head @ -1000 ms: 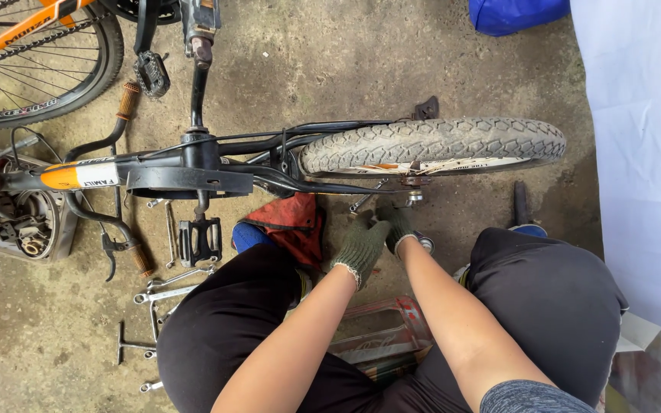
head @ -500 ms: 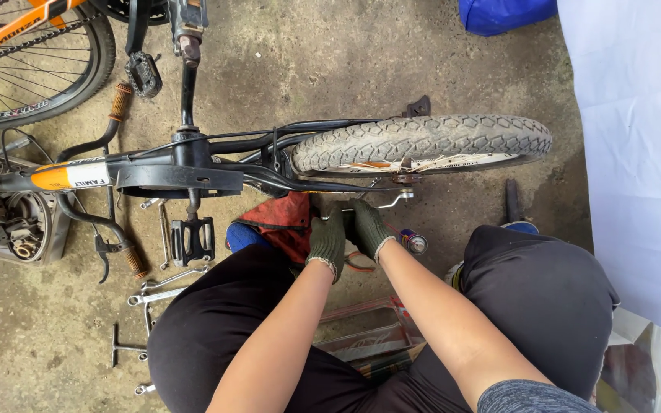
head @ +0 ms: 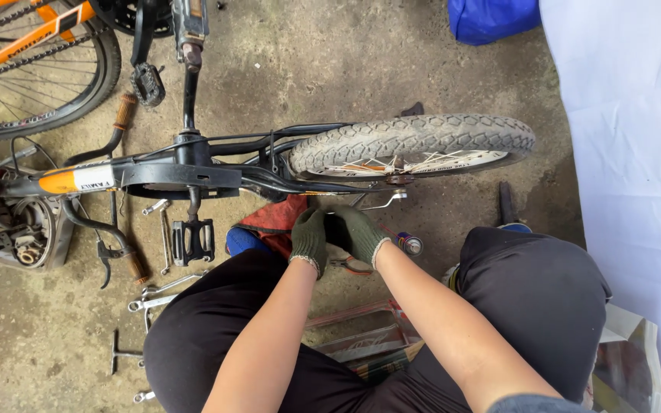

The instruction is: The person uses a wrench to loosen and remove the rear wheel axle nut from a bicycle. After removing the nut, the person detaches the rear wheel from the frame and places it on their lap to continue working on the hub and brake components.

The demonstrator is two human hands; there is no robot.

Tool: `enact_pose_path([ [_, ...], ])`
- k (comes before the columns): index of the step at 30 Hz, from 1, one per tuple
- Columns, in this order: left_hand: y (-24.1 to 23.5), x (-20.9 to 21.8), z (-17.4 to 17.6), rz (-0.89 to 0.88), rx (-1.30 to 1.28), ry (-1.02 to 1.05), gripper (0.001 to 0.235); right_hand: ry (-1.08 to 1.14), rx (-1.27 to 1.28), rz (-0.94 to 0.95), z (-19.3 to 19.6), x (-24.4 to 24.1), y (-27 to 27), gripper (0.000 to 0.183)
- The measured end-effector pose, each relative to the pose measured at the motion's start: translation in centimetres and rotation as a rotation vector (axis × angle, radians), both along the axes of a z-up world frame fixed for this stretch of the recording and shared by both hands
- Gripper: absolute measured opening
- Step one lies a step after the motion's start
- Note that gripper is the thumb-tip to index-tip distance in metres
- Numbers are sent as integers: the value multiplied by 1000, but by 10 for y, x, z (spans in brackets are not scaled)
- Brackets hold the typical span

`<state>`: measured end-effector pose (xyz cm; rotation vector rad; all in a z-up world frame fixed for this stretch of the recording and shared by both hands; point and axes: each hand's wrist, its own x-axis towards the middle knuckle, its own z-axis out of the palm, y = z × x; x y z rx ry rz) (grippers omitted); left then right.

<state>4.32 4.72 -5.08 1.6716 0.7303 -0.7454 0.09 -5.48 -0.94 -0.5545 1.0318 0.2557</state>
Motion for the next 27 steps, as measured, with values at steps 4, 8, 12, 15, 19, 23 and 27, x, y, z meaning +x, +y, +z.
enact_pose_path([
  [4,15,0,-50,92,-164,36,51,138,-1001,1217,7,-22,-7,76],
  [8,13,3,-51,60,-214,36,55,-437,-2082,1373,77,-57,-35,29],
  [12,14,6,-63,5,-96,-48,46,-388,-1625,1165,206,-49,-62,37],
  [15,22,0,-40,-590,344,-233,62,-560,-2146,676,232,-47,-101,33],
  [19,21,-4,-3,-612,352,-315,64,-488,-2433,589,219,-30,-151,73],
  [23,18,-1,8,-661,346,-268,75,-514,-2548,615,192,-21,-166,80],
  [27,19,0,8,-664,368,-289,75,-539,-2539,597,197,-14,-163,72],
])
